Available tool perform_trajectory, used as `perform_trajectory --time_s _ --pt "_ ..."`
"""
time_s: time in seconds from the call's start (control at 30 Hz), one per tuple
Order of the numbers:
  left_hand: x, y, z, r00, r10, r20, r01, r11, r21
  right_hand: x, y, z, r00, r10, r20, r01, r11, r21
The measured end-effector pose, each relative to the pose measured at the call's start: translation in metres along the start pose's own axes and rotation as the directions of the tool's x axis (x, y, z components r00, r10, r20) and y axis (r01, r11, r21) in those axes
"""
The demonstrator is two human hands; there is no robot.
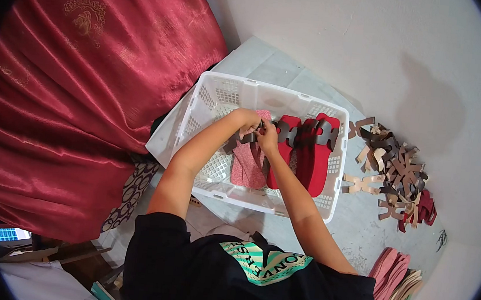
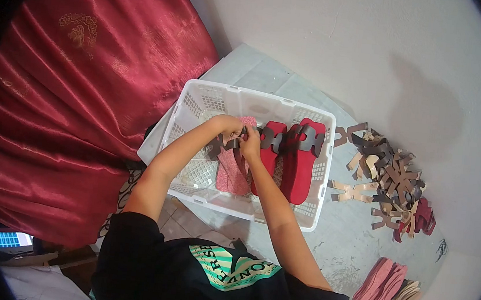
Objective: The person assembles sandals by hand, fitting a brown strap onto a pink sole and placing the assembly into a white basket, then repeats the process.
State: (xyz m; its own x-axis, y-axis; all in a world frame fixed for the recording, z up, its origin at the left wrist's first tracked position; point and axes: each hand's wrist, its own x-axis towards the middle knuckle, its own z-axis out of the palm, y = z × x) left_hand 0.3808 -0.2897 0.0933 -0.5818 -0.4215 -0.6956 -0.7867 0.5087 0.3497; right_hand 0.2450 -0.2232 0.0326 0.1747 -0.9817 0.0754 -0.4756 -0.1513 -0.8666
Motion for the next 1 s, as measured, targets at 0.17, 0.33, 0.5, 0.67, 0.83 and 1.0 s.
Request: perform_trajectory --time_s 0.17,0.33,0.5,0.67,0.83,1.0 --pt "-0.015 0.018 -0.010 0.997 -0.058 -0.044 0.056 0.998 -0.041 0.005 0.011 -0.007 0.991 -0.073 0.109 0.074 0.997 -0.003" --pt "-0.006 0.012 -0.008 0.998 0.009 -0.070 -0.011 1.000 -0.029 -0.007 -0.012 -0.027 0.968 -0.248 0.030 0.249 0.945 -0.211" --pt "-0.010 0.013 -0.008 0.998 -0.045 -0.049 0.040 0.994 -0.099 -0.023 -0.027 -0.019 0.995 0.049 0.092 -0.065 0.981 0.185" --pt "-0.015 0.004 0.002 0.979 -0.191 -0.066 0.156 0.921 -0.357 -0.022 -0.021 0.001 0.985 0.120 0.121 -0.114 0.992 -0.057" --pt "-0.018 -0.015 0.020 0.950 -0.028 -0.311 -0.114 0.896 -0.430 -0.023 -0.026 0.009 0.991 0.132 0.015 -0.131 0.990 -0.052" --pt "-0.034 -0.009 0.020 0.888 0.069 -0.455 -0.183 0.960 -0.211 -0.028 -0.014 0.013 0.981 0.188 0.046 -0.193 0.950 0.246"
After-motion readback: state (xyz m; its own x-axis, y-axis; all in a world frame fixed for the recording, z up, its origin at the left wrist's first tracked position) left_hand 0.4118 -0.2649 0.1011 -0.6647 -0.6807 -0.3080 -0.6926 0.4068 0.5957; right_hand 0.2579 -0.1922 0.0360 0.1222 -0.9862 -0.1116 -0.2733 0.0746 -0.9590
